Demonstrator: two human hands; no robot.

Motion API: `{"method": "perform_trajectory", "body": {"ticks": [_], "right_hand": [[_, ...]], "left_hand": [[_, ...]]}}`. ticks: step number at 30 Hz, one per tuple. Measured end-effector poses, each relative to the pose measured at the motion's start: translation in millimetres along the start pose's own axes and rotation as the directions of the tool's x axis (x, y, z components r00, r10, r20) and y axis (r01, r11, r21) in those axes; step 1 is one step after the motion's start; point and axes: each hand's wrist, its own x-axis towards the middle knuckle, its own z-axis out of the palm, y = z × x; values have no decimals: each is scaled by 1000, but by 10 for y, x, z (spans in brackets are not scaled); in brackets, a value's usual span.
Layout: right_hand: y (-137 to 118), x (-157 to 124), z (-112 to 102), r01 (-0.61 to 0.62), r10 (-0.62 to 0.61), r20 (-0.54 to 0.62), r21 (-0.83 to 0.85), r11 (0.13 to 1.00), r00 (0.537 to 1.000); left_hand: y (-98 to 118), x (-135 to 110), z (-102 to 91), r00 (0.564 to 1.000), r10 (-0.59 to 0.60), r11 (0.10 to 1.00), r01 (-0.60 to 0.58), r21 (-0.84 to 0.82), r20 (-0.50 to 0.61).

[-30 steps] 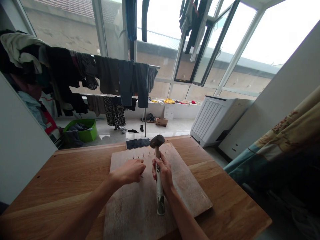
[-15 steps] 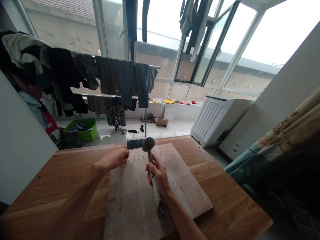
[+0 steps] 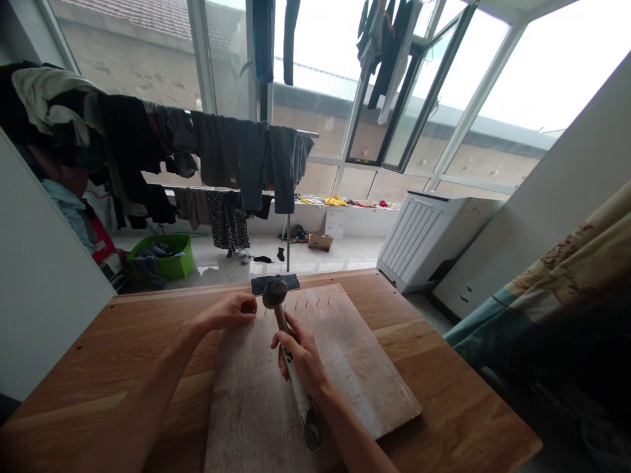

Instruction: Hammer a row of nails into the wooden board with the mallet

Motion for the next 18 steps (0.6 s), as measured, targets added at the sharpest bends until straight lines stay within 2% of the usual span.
{"method": "perform_trajectory", "body": {"ticks": [5, 18], "right_hand": [[38, -23, 80, 15, -15, 33, -12, 1000, 999], [60, -20, 101, -29, 39, 98, -101, 994, 994]], "left_hand": [[-2, -2, -5, 1000, 9, 996, -9, -92, 4], [-16, 20, 15, 999, 46, 985, -44, -164, 10]]}}
